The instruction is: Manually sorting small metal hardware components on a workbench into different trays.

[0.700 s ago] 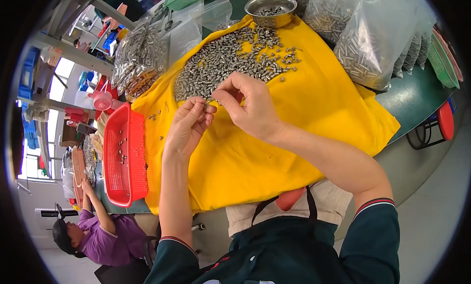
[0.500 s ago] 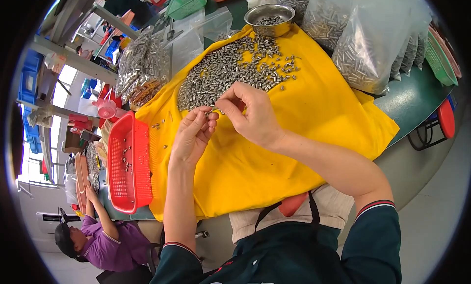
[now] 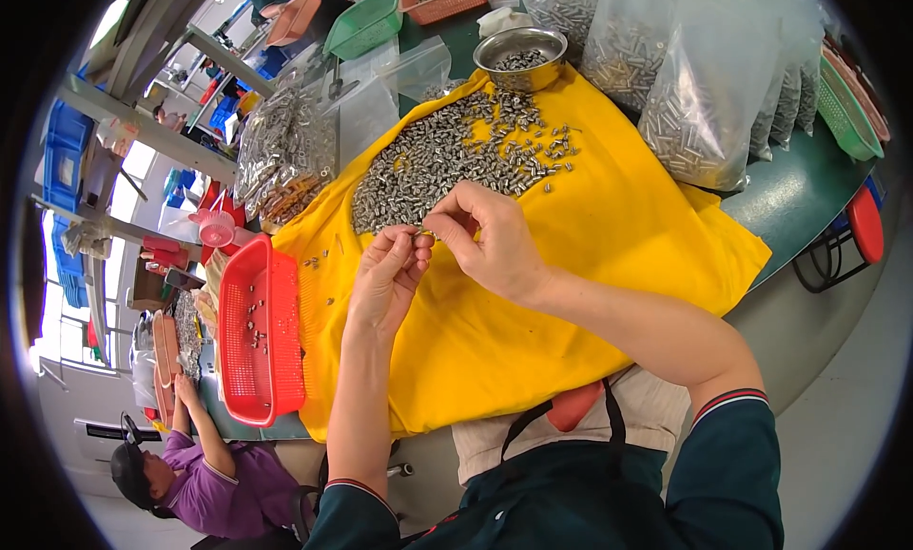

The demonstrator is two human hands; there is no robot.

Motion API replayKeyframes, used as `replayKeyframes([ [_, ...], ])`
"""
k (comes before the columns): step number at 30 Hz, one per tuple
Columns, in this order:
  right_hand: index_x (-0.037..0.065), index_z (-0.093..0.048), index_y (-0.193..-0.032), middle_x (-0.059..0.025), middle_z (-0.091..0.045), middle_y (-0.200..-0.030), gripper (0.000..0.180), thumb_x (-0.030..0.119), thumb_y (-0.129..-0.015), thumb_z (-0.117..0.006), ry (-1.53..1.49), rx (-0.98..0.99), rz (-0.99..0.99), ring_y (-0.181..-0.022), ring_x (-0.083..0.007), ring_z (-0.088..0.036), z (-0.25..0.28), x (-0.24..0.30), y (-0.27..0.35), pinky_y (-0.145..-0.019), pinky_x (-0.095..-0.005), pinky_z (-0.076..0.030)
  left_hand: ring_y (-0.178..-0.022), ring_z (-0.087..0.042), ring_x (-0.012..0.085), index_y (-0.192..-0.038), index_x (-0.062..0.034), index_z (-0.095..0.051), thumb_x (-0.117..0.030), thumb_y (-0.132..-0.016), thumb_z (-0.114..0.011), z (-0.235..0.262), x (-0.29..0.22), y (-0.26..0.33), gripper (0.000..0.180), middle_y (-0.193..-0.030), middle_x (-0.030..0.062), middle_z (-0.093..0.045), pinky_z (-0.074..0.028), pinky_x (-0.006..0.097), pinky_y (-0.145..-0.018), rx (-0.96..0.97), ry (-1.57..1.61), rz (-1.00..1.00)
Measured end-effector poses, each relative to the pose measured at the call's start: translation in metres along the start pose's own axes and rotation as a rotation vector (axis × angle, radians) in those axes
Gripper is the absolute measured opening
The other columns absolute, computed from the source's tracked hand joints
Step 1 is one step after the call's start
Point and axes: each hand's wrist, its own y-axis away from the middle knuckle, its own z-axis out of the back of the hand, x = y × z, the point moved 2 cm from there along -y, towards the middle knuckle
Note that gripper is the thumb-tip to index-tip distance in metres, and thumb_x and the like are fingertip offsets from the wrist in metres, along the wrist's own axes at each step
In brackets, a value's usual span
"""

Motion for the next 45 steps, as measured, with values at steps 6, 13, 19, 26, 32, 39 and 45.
replayKeyframes([
  [6, 0.001, -0.055, -0.073, -0.0057, -0.057, -0.065, 0.007, 0.005, -0.077, -0.059, -0.028, 0.002, -0.043, -0.054, -0.0115, -0.051, 0.0, 0.003, -0.005, -0.049, -0.0235, -0.04, -0.075, -0.059, 0.0159, -0.092, -0.0015, -0.055, -0.009, -0.086, -0.051, -0.001, -0.004, -0.001, 0.01, -0.086, 0.0116, -0.062, -0.048, 0.025, -0.069, -0.022, -0.021, -0.007],
  [13, 0.001, -0.055, -0.073, -0.0044, -0.057, -0.065, 0.006, 0.004, -0.077, -0.059, -0.041, -0.07, -0.04, -0.055, -0.0085, -0.05, 0.003, 0.006, -0.001, -0.049, -0.0223, -0.04, -0.073, -0.058, 0.0155, -0.092, -0.0017, -0.053, -0.007, -0.087, -0.049, -0.001, -0.001, 0.001, 0.009, -0.086, 0.0117, -0.061, -0.048, 0.025, -0.069, -0.011, 0.005, 0.016],
  [19, 0.001, -0.054, -0.074, -0.0018, -0.055, -0.063, 0.008, 0.005, -0.078, -0.06, -0.1, -0.126, -0.125, -0.056, -0.0058, -0.049, 0.011, 0.01, -0.003, -0.051, -0.0203, -0.04, -0.066, -0.051, 0.0106, -0.089, -0.0049, -0.053, -0.013, -0.084, -0.055, 0.017, -0.019, 0.004, 0.009, -0.077, 0.0057, -0.056, -0.043, 0.02, -0.062, -0.132, 0.183, -0.046],
  [26, 0.001, -0.055, -0.073, -0.0016, -0.056, -0.064, 0.009, 0.007, -0.078, -0.06, -0.057, -0.082, -0.123, -0.055, -0.0062, -0.048, 0.008, 0.004, -0.006, -0.051, -0.0204, -0.04, -0.063, -0.055, 0.0084, -0.087, 0.0024, -0.055, 0.0, -0.082, -0.052, 0.006, -0.083, 0.056, 0.006, -0.073, 0.0061, -0.06, -0.043, 0.019, -0.058, -0.499, -0.722, -0.574],
  [32, 0.003, -0.055, -0.074, 0.0012, -0.054, -0.065, 0.009, 0.009, -0.08, -0.059, -0.025, -0.067, -0.169, -0.058, -0.0047, -0.046, 0.006, 0.004, -0.005, -0.054, -0.0192, -0.038, -0.062, -0.057, 0.0099, -0.081, 0.003, -0.056, 0.001, -0.077, -0.055, 0.038, -0.132, 0.144, 0.004, -0.065, 0.0075, -0.057, -0.042, 0.022, -0.056, -0.895, -1.442, -0.715],
  [39, 0.003, -0.053, -0.075, 0.0032, -0.052, -0.068, 0.012, 0.011, -0.082, -0.058, -0.055, -0.008, -0.17, -0.059, -0.0036, -0.043, 0.0, 0.0, 0.001, -0.054, -0.0181, -0.036, -0.116, -0.037, 0.0345, -0.119, 0.0008, -0.043, -0.023, -0.075, -0.064, 0.11, -0.149, 0.239, 0.054, -0.125, 0.0215, -0.04, -0.031, 0.037, -0.096, -1.31, -1.856, -0.507],
  [45, 0.003, -0.055, -0.076, 0.003, -0.052, -0.067, 0.012, 0.013, -0.082, -0.058, -0.016, -0.055, -0.159, -0.059, -0.0032, -0.043, 0.009, -0.004, -0.006, -0.054, -0.0182, -0.036, -0.105, -0.046, 0.0202, -0.126, 0.0017, -0.028, -0.038, -0.073, -0.066, 0.166, -0.091, 0.256, 0.076, -0.114, 0.0113, -0.047, -0.037, 0.03, -0.086, -1.486, -0.506, -0.408],
])
